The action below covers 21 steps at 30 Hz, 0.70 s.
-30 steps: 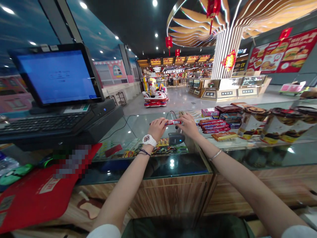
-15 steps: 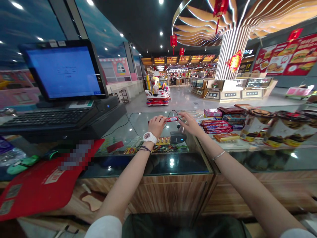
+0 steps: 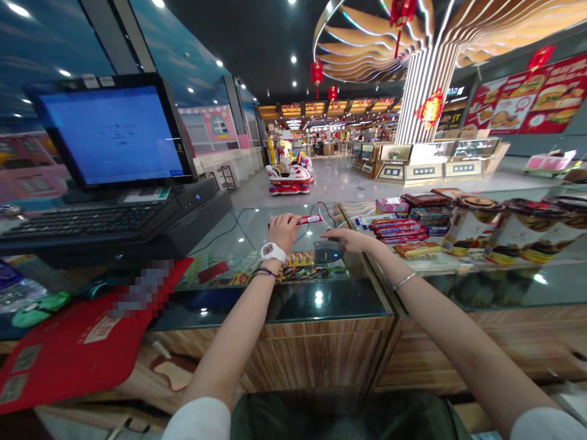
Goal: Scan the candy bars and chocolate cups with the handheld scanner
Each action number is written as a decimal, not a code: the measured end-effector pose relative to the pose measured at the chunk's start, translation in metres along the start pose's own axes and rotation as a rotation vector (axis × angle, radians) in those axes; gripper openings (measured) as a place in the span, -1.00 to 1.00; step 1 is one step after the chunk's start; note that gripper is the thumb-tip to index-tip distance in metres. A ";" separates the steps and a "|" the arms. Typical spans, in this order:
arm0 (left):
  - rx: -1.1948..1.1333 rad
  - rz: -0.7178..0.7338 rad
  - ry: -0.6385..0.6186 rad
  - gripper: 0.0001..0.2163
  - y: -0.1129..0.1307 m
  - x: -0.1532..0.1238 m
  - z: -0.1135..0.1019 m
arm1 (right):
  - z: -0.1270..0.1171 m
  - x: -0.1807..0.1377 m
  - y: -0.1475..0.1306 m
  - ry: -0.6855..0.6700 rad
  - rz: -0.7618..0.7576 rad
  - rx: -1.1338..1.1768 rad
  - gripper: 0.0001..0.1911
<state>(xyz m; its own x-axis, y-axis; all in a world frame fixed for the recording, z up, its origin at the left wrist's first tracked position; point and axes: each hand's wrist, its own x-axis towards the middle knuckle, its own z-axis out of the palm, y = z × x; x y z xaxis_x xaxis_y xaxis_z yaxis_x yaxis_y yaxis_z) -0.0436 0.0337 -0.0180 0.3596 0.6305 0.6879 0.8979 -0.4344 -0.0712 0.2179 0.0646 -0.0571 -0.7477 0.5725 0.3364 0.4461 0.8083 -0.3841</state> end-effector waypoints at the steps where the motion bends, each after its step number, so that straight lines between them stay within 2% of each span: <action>1: -0.001 0.000 -0.002 -0.77 0.000 0.000 0.000 | 0.000 0.001 -0.001 -0.003 -0.018 0.003 -0.21; 8: -0.019 -0.015 0.002 -0.77 -0.006 0.001 0.005 | 0.000 0.004 -0.007 -0.039 -0.120 -0.067 -0.25; 12: -0.011 -0.054 0.003 -0.77 -0.011 0.001 0.004 | 0.001 0.006 -0.010 0.007 -0.101 -0.173 -0.25; 17: 0.020 -0.114 -0.001 -0.76 -0.019 0.000 0.006 | -0.002 0.006 -0.016 0.162 -0.114 -0.257 -0.27; 21: 0.018 -0.143 0.003 -0.75 -0.023 0.000 0.006 | -0.004 0.005 -0.020 0.365 -0.080 -0.167 -0.35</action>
<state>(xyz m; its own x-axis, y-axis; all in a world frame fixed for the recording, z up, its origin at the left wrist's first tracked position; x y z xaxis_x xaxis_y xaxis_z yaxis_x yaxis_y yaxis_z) -0.0621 0.0478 -0.0207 0.2265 0.6831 0.6943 0.9444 -0.3286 0.0151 0.2072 0.0515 -0.0444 -0.5732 0.4937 0.6540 0.4894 0.8464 -0.2099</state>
